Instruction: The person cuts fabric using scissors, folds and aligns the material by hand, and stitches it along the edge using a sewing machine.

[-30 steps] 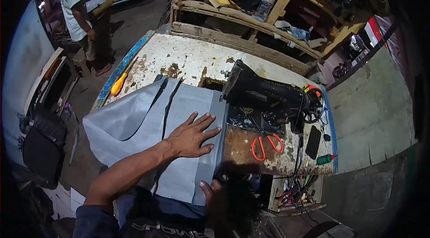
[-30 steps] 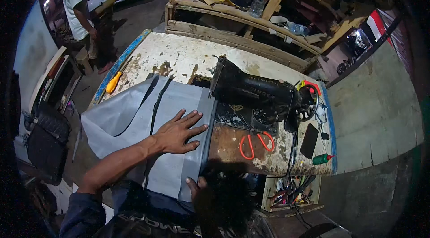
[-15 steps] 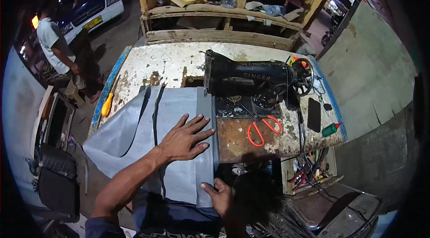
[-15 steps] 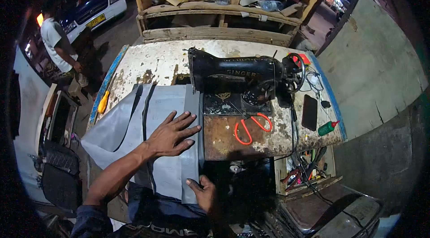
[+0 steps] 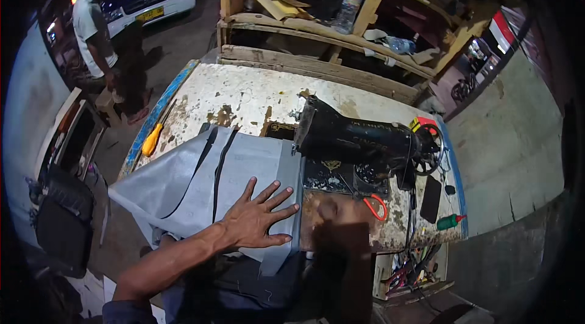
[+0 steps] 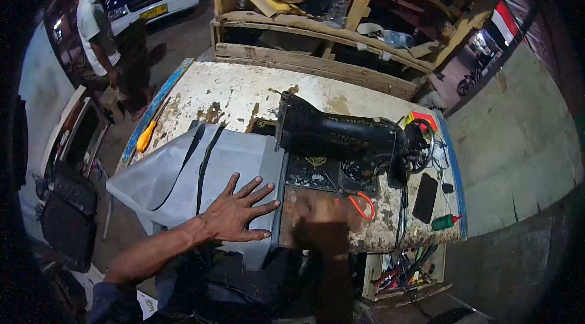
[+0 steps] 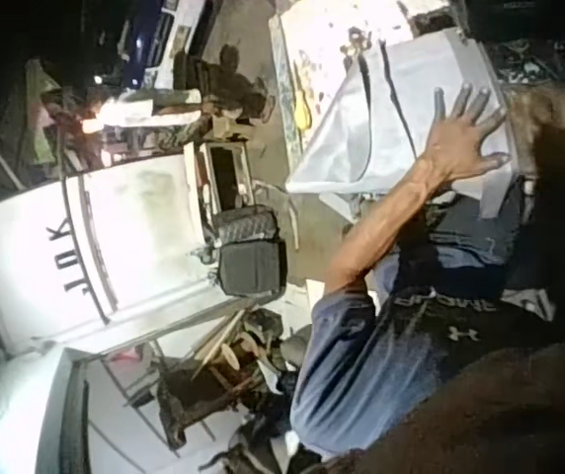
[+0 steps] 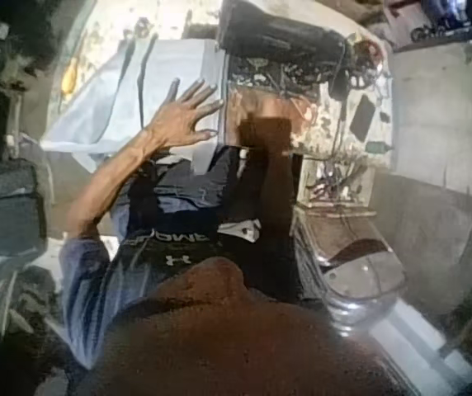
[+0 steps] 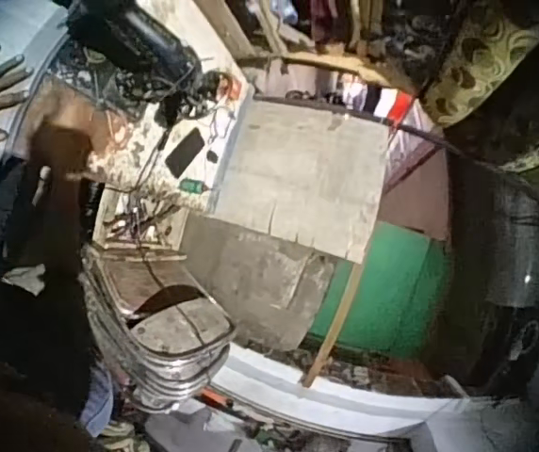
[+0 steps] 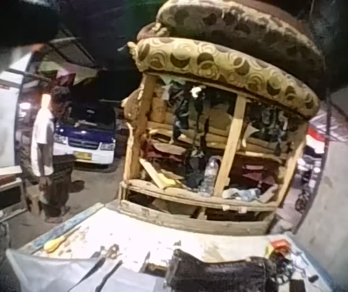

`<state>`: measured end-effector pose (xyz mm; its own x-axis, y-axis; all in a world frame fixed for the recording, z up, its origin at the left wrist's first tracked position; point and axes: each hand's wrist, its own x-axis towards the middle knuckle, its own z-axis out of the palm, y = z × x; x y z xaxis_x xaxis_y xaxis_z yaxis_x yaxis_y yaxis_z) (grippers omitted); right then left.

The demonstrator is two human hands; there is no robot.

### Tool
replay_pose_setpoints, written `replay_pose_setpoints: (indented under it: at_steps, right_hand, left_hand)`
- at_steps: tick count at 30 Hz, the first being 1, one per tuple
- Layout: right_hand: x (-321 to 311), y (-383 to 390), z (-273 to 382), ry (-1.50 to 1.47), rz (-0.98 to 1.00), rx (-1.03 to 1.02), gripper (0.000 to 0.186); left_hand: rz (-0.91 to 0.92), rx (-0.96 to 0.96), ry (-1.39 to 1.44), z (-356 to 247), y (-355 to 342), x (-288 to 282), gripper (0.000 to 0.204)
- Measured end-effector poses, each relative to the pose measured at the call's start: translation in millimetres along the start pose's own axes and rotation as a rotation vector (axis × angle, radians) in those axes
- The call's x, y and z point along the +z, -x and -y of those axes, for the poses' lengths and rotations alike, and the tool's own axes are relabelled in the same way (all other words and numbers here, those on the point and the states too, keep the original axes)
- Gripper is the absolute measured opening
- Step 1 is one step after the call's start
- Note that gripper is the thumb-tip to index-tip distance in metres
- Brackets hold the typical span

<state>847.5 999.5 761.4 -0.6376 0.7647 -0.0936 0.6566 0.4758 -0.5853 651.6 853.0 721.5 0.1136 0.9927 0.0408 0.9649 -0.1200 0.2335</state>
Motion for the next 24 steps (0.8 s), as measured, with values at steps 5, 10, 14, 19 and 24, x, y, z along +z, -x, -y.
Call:
replay_pose_setpoints:
  at_steps: [5, 10, 14, 19, 24]
  right_hand:
    - [16.1, -176.5, -10.7, 0.291, 0.085, -0.088, 0.034]
    - [22.6, -214.7, -16.1, 0.429, -0.056, -0.691, 0.042]
    - [23.0, -230.8, -21.7, 0.379, -0.107, -0.897, 0.029]
    - [23.9, -221.2, -20.9, 0.447, -0.041, -0.787, 0.033]
    - [44.3, -237.6, -33.4, 0.407, -0.091, -0.778, 0.034]
  left_hand:
    - [-0.027, 0.027, -0.028, 1.3, -1.1, 1.5, 0.074]
    - [-0.007, 0.013, -0.016, 2.1, -2.7, -0.6, 0.074]
    - [-0.055, 0.037, 0.016, 4.2, -2.7, 3.0, 0.072]
    - [-0.018, 0.035, 0.037, 4.7, -4.8, 0.2, 0.070]
    - [-0.030, 0.015, 0.025, 10.3, -8.4, -0.8, 0.069]
